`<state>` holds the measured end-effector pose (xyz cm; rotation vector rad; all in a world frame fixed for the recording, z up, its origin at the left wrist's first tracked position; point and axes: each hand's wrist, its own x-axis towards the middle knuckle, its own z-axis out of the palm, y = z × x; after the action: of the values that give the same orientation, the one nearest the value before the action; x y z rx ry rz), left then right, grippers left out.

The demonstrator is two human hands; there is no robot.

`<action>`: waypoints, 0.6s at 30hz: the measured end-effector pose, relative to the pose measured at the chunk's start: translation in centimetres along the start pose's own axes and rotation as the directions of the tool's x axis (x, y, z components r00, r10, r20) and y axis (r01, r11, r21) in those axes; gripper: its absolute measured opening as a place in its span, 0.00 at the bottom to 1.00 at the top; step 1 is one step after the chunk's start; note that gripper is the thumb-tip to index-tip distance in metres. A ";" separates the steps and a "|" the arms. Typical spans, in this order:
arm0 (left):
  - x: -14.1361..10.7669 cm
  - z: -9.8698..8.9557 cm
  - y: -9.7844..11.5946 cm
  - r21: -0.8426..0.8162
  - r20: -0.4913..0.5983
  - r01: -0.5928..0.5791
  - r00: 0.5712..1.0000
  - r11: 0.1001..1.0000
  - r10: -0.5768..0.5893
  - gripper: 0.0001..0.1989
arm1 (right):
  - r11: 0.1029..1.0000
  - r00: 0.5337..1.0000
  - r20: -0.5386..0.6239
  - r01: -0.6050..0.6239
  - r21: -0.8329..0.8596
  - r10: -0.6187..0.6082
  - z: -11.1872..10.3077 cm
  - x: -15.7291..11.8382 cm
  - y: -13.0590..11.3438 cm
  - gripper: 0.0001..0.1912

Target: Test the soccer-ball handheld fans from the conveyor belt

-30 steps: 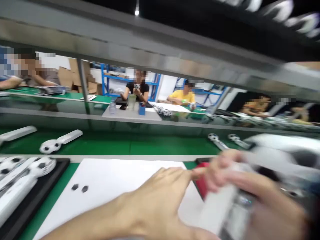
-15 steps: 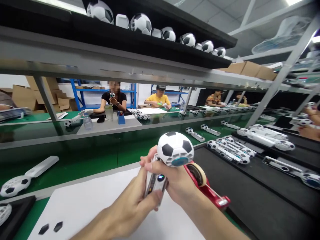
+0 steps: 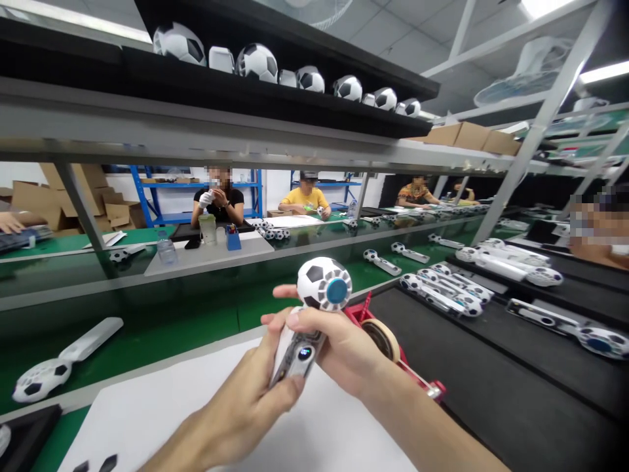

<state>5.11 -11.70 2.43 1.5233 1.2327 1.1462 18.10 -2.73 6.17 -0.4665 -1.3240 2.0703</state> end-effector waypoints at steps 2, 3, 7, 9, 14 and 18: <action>0.1 0.3 0.1 -0.162 0.041 0.047 0.998 0.986 -0.040 0.24 | 0.971 0.972 -0.102 0.200 -0.129 -0.214 -0.4 0.6 0.4 0.24; 0.1 0.5 0.3 -0.235 0.062 0.073 0.996 0.969 -0.060 0.24 | 0.933 0.931 -0.147 0.304 -0.191 -0.333 -0.6 0.8 0.6 0.29; 0.0 1.1 0.8 -0.353 0.119 0.150 0.986 0.924 -0.114 0.22 | 0.807 0.823 -0.148 0.474 -0.352 -0.548 -1.1 1.4 0.3 0.37; -0.1 1.3 1.0 -0.364 0.127 0.166 0.984 0.917 -0.128 0.22 | 0.776 0.818 -0.096 0.492 -0.394 -0.567 -1.0 1.4 -0.1 0.31; -0.6 1.3 0.8 -0.369 0.143 0.184 0.980 0.911 -0.139 0.23 | 0.758 0.821 -0.020 0.516 -0.400 -0.570 -0.7 1.3 -0.7 0.28; -0.6 1.8 0.6 -0.389 0.101 0.138 0.989 0.911 -0.106 0.25 | 0.747 0.824 -0.005 0.510 -0.426 -0.566 -0.4 1.1 -0.6 0.30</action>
<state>6.94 -12.49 2.56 1.1581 0.9573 1.1588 17.71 -1.56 6.63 -0.3313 -1.5880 1.2610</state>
